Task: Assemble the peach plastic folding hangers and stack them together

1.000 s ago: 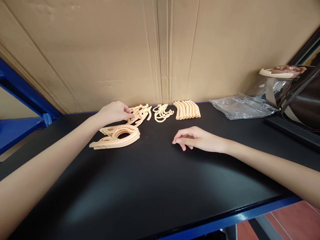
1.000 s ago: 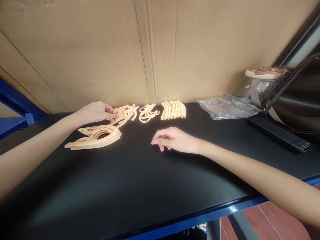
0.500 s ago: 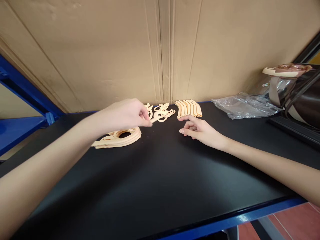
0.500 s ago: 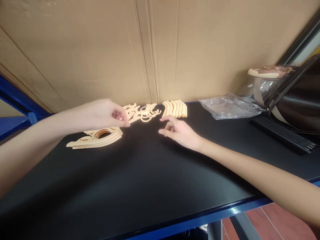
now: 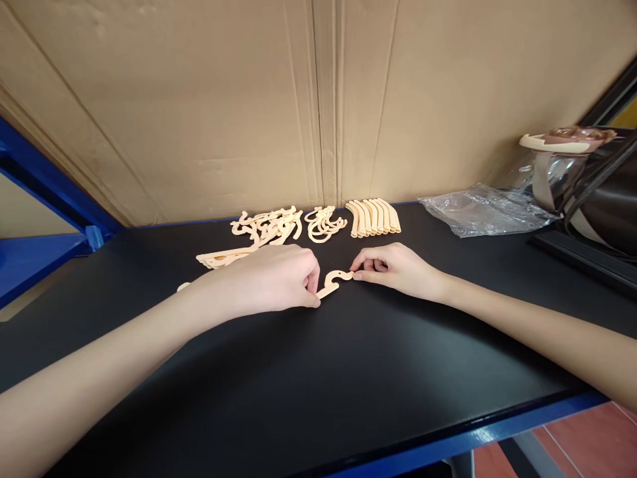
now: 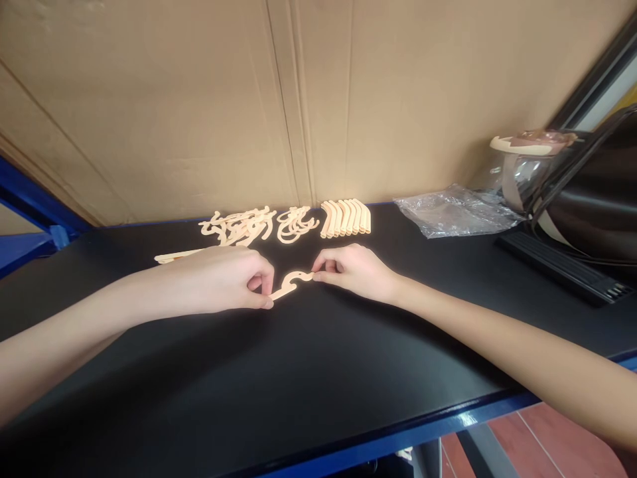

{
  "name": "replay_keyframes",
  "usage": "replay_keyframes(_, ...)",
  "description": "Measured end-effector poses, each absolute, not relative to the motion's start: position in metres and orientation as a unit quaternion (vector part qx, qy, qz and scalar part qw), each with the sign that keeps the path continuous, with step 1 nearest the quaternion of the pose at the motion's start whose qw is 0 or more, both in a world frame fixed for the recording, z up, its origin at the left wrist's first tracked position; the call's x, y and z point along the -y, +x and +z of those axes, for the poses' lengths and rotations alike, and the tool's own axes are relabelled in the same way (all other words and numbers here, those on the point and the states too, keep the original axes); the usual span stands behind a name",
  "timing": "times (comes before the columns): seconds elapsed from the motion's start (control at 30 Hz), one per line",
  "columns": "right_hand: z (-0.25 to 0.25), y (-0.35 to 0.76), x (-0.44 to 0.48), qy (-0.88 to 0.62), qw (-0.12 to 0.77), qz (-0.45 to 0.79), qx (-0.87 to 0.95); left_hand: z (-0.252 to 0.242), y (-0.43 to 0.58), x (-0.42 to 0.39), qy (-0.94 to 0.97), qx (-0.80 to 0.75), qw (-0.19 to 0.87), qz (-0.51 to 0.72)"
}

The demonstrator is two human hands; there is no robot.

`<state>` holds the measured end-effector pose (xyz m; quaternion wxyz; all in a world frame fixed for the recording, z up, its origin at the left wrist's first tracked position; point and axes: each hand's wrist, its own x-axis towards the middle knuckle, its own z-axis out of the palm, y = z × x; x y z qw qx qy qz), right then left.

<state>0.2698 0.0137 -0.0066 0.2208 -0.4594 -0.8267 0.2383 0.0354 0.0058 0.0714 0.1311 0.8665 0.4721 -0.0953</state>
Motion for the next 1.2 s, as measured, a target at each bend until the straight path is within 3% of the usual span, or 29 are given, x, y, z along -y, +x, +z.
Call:
replay_keyframes(0.5,-0.008,0.271,-0.013,-0.444,0.224,0.236,0.835,0.075,0.035,-0.013,0.859,-0.482,0.141,-0.104)
replay_keyframes(0.73,-0.009,0.273,-0.013,-0.451,0.223,0.229,0.834,0.071,0.020,-0.052,0.795,-0.605,0.022,-0.028)
replay_keyframes(1.2,-0.009,0.273,-0.013,-0.446,0.220,0.223,0.838,0.065,0.010,-0.068,0.765,-0.640,0.056,-0.045)
